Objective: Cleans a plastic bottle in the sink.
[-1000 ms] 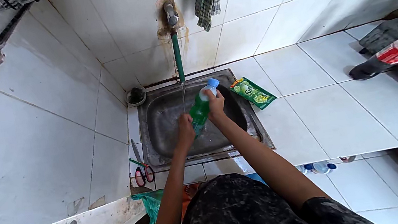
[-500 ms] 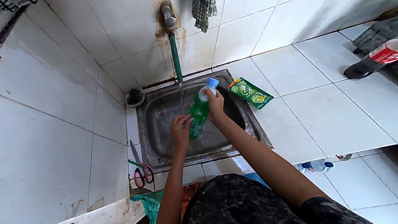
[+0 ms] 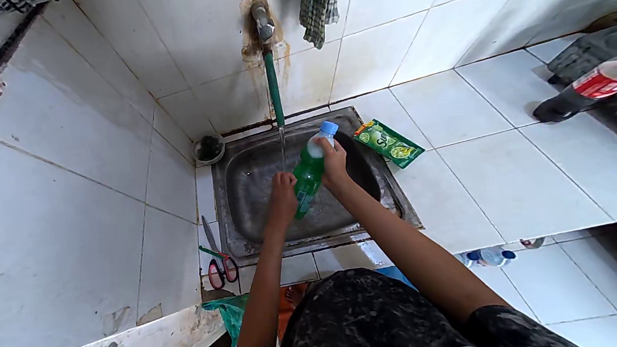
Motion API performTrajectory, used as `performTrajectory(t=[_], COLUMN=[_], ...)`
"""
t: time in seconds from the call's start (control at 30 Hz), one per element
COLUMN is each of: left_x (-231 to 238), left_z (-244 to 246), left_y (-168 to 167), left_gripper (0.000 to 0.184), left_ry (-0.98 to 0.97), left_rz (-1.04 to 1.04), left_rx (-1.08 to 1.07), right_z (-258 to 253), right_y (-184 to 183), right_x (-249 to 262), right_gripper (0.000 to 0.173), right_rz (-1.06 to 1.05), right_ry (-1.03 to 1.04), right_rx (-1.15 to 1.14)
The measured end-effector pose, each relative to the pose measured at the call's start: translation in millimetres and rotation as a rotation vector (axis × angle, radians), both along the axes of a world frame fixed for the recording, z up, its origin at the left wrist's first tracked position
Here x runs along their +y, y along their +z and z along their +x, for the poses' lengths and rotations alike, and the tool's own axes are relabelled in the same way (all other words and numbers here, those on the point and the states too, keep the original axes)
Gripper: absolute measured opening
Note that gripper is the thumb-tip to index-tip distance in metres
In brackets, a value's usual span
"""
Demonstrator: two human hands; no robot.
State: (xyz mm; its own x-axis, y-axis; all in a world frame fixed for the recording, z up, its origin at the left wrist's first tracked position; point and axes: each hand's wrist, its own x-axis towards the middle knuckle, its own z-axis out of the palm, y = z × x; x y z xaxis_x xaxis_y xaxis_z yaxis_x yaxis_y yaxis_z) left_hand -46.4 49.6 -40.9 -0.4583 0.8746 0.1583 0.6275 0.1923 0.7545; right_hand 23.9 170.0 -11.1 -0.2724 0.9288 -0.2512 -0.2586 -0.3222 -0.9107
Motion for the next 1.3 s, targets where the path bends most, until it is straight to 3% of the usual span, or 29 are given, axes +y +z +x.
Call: performTrajectory(t=[0.27,0.53,0.77,0.93,1.0,1.17,1.23,1.3], left_x=[-9.7,-9.7,-17.3,-28.4,-28.7,-29.5,-28.5,-22.3], left_z=[7.6,13.3,22.8,21.2,13.7,-1.0,0.8,4.7], left_y=[7.7,-12.6,-3.9,-14.9,-20.3,-35.9,-41.4,-47.4], left_gripper=[0.022,0.019,0.021,0.026,0.035,0.076,0.067,0.038], left_ry=[-0.051,0.061,0.034,0.060,0.092,-0.052,-0.051,0.030], left_rz=[-0.141,0.061,0.015,0.214,0.249,0.268,0.353,0.498], left_rx=[-0.001,-0.008,-0.195,-0.354,-0.309,-0.106,-0.064,-0.026], right_z=[0.7,-3.3,-3.5,0.9,2.3,2.6,2.5,3.2], right_y=[-5.5,-7.5,-6.8,-6.6,-5.4,-0.1,1.2,2.8], right_x=[-0.7,-3.0,-2.0,1.7,4.3,6.9,7.3,7.3], right_gripper=[0.031,0.029,0.029,0.030,0.030,0.032,0.031,0.029], right_rz=[0.037,0.090,0.109,0.066,0.059,0.030,-0.002,-0.023], right_ry=[0.005,0.015,-0.023,-0.037,-0.019,-0.007,-0.017,-0.032], right_rx=[-0.032,-0.061,-0.118,-0.053,-0.040,-0.015,0.001,0.012])
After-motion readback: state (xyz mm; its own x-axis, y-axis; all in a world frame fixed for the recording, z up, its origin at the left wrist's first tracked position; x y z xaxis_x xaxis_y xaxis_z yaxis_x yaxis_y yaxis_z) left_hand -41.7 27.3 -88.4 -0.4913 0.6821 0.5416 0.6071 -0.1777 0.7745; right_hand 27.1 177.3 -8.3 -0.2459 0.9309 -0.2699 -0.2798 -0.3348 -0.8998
